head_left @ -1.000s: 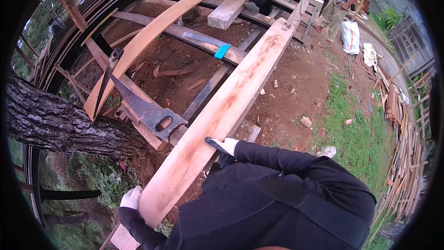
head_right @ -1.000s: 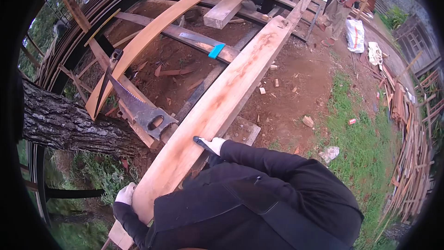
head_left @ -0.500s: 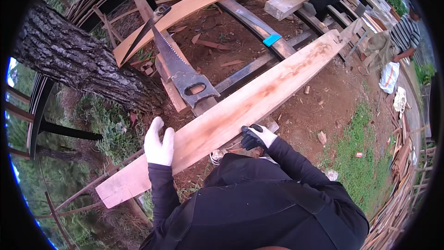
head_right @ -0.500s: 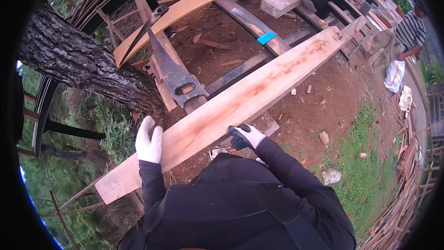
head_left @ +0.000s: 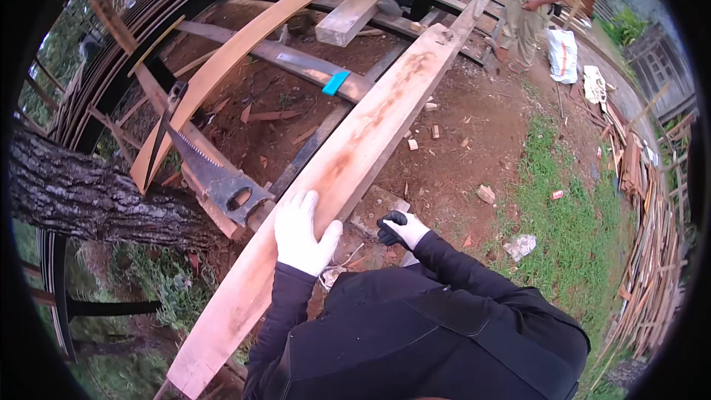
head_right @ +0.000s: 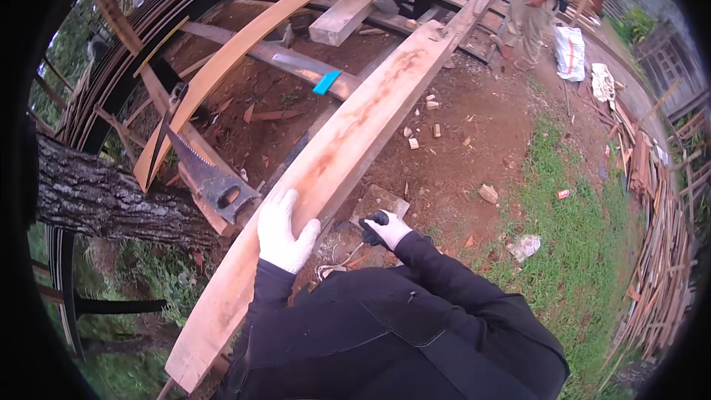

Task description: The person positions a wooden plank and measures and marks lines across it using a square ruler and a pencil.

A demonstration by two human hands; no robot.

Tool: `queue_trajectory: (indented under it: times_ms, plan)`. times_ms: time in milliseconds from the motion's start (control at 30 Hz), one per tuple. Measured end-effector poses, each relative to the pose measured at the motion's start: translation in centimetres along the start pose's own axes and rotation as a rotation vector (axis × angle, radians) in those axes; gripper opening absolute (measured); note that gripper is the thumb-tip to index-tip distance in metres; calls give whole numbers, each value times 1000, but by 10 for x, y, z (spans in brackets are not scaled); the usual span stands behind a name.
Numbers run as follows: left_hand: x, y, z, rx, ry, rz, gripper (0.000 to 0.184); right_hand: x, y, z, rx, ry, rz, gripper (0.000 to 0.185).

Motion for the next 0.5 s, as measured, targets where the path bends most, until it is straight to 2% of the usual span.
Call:
queue_trajectory:
  times_ms: [67, 167, 267, 400, 500]
  plan:
    - [-19, -25, 1, -67, 9, 62, 70, -9, 9, -7, -16, 82, 42, 23]
    - [-64, -62, -12, -55, 39, 96, 72, -8, 40, 6, 146, 192, 43, 22]
    - [-124, -114, -25, -88, 84, 141, 76, -16, 107, -2, 182, 259, 1, 21]
    - [-217, -202, -27, -109, 124, 169, 85, 7, 225, -4, -17, 62, -104, 18]
    - [-267, -259, -29, -361, 190, 276, 102, 33, 321, -9, -127, 63, -261, 17]
Point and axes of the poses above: each hand's wrist, its own x-axis away from the middle knuckle, its own y-axis out of the back of the hand, z = x × y, the point moved 9 cm from there along -x, towards the middle knuckle, and after that the axes turned 9 degrees about x, right-handed, at the moved point
